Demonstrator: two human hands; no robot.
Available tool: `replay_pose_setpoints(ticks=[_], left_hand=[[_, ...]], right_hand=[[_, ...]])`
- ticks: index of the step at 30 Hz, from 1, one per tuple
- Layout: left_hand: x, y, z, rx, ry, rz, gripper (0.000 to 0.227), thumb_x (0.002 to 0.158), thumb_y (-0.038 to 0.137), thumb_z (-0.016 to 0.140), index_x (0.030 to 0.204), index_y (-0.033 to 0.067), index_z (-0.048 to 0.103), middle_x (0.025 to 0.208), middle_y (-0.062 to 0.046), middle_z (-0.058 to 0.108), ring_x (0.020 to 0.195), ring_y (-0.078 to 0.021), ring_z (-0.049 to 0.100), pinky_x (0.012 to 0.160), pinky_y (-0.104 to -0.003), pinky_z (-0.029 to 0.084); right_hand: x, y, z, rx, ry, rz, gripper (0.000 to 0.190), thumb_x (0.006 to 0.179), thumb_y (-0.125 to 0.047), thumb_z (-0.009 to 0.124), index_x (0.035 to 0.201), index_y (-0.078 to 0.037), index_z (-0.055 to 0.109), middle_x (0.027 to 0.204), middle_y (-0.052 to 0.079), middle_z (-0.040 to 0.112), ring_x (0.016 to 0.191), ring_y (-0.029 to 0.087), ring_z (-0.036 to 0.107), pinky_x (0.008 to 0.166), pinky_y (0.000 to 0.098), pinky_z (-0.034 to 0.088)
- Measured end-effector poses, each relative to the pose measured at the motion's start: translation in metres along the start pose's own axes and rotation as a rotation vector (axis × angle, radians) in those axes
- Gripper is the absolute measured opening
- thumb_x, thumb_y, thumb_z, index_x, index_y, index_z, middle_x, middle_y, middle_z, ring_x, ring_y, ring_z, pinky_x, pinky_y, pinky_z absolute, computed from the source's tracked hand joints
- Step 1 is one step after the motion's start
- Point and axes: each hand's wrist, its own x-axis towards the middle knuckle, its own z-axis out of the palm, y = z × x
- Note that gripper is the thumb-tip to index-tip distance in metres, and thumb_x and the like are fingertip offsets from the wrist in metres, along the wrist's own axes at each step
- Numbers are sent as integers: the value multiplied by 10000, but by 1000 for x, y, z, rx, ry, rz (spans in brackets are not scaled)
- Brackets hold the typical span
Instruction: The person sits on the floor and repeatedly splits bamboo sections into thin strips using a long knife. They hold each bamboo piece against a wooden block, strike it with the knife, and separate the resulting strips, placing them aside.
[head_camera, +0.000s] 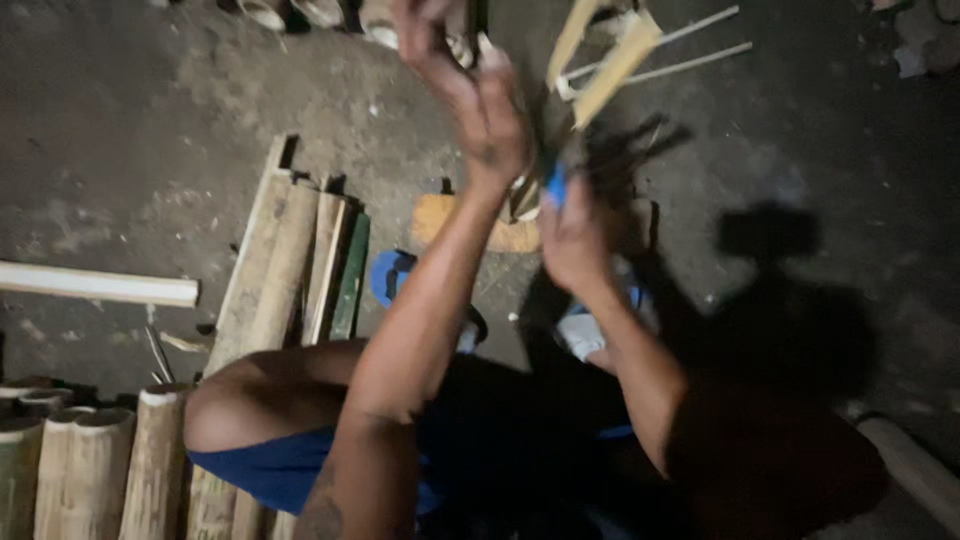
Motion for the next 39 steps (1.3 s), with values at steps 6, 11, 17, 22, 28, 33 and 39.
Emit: replay_pose_setpoints(ticks=[6, 11, 17, 22, 28, 33, 39], left_hand=[[14, -10, 1, -32, 8, 51, 575, 1053, 246, 506, 1578, 146, 292, 1643, -55, 229, 1519, -208, 222, 1300, -346, 165], [7, -13, 1, -19, -9, 74, 498, 1048, 254, 510, 1517, 138, 387, 1626, -63, 270, 1498, -212, 264, 1265, -347, 205], [26, -16, -33, -133, 10, -379, 415, 1020, 305, 545, 1335, 35, 566, 1636, -160, 323, 1246, -359, 531, 1011, -454, 467], [28, -12, -85, 153, -84, -96, 416, 1146, 285, 518, 1501, 70, 499, 1539, -116, 494, 1418, -253, 492, 1231, -429, 418], [10, 25, -101, -253, -96, -479, 248, 1025, 165, 716, 1227, 86, 595, 1184, -144, 692, 1074, -225, 730, 968, -387, 624], [-1, 50, -117, -193, -383, -210, 191, 1008, 137, 766, 1113, 50, 632, 1176, -58, 571, 1044, -140, 598, 927, -295, 527], [9, 50, -119, -49, -381, -150, 186, 999, 164, 759, 1092, 43, 651, 1077, -28, 553, 1050, -139, 559, 936, -286, 502]], right_hand=[[-25, 28, 48, -96, -62, 84, 345, 1013, -245, 572, 1250, 6, 560, 962, 253, 670, 846, 459, 646, 741, 536, 511], [-47, 91, 111, -136, -573, 173, 352, 975, -221, 593, 1264, -20, 588, 1010, 267, 691, 906, 461, 659, 778, 532, 521], [-67, 79, 53, 154, -222, 345, 490, 886, -246, 634, 1337, -75, 550, 971, 233, 730, 880, 410, 721, 801, 492, 559], [-104, 63, 44, 93, -145, 141, 426, 976, -282, 625, 1337, -70, 545, 1066, 206, 737, 942, 417, 696, 803, 504, 543], [-93, 4, -15, 234, -507, 473, 376, 1052, -384, 466, 1273, -87, 529, 772, 132, 616, 655, 262, 613, 622, 431, 499], [-84, -96, -96, 492, -500, 299, 367, 1054, -360, 370, 1238, -92, 543, 670, -7, 520, 531, 114, 485, 502, 312, 448], [-69, -132, -110, 554, -575, 434, 396, 1092, -357, 396, 1084, -2, 570, 663, 53, 491, 547, 155, 473, 503, 364, 421]])
